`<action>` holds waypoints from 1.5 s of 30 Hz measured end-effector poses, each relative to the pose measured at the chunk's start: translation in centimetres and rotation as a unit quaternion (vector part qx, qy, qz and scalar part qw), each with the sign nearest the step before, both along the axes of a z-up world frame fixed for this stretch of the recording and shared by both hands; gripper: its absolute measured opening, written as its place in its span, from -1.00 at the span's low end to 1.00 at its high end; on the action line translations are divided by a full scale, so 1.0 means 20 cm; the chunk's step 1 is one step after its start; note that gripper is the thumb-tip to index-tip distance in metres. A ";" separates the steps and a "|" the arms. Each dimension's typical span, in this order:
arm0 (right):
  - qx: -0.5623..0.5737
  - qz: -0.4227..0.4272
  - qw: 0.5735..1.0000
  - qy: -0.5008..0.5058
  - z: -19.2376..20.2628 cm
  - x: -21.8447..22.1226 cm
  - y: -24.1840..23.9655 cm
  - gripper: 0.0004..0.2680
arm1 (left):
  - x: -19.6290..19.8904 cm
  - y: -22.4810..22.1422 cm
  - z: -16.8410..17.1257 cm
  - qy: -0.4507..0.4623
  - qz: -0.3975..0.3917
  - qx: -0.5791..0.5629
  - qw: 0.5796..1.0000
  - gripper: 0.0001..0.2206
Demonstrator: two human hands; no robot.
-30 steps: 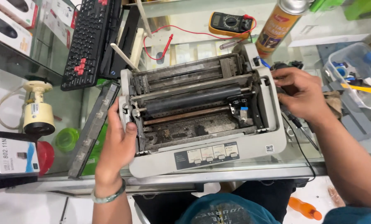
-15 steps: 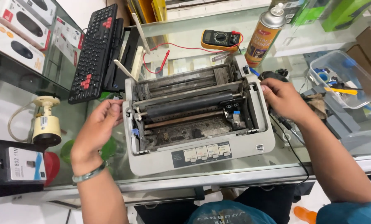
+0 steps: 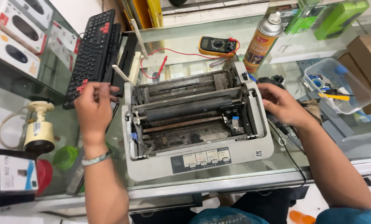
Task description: Cleaning the internal components of a printer using a brush to remove dust and debris.
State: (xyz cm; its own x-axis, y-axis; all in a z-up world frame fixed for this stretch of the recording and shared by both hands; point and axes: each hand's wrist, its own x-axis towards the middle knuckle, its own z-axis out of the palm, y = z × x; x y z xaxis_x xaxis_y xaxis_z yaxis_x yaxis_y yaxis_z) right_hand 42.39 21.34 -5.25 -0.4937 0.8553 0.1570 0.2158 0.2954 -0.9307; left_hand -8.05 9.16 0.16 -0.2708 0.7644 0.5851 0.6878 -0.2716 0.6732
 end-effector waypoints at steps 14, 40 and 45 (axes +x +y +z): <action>0.122 0.019 0.991 0.056 -0.08 0.05 0.04 -0.62 | 0.01 -0.01 -0.07 0.084 -0.052 0.090 0.991 -0.67; -0.040 -0.070 0.997 0.019 -0.04 -0.04 -0.02 -0.77 | 0.11 0.01 -0.13 0.044 -0.074 0.042 0.995 -0.73; -0.015 0.011 0.998 0.064 -0.03 0.01 0.01 -0.61 | 0.11 0.01 -0.13 0.054 -0.070 0.045 0.995 -0.72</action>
